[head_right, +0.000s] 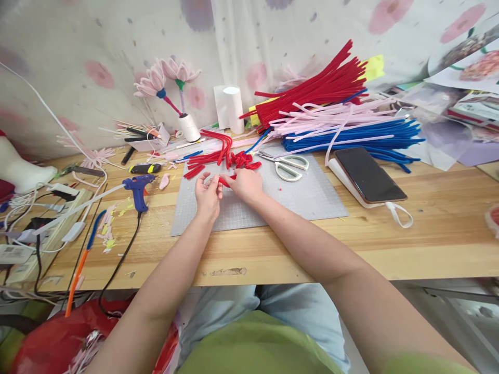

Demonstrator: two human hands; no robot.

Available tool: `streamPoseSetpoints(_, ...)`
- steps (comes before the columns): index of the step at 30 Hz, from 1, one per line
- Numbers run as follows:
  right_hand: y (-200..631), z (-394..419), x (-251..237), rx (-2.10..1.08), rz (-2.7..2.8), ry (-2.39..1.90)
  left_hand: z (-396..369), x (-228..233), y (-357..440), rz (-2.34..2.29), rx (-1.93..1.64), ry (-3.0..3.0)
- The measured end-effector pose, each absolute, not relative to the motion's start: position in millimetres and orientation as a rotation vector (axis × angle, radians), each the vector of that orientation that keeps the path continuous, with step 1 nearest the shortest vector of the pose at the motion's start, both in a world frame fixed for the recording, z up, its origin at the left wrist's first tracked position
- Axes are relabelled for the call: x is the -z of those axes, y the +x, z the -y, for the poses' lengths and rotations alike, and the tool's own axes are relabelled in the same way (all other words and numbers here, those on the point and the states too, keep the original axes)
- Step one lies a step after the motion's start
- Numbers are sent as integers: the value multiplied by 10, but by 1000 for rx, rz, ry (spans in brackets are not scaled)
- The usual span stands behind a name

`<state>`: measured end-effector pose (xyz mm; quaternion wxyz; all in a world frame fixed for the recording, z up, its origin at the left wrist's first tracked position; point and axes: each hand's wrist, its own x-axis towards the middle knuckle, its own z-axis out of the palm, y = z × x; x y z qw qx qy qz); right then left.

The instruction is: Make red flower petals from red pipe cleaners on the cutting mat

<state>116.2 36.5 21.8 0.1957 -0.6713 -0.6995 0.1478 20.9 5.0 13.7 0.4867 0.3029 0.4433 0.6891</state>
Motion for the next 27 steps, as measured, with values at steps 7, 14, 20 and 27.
streamPoseSetpoints(7, 1164, -394, -215, -556, 1930, -1853, -85, -137, 145, -1044, -1670, 826)
streamPoseSetpoints(14, 1267, -490, -206, -970, 1959, -1382, -197, -107, -136, -1184, -1699, 916)
streamPoseSetpoints(20, 1212, -427, -148, -744, 2055, -1333, -183, -76, -66, -1310, -1416, 913)
streamPoseSetpoints(27, 1149, -374, -115, -425, 2103, -1590, -172, 43, -11, -1475, -1579, 1168)
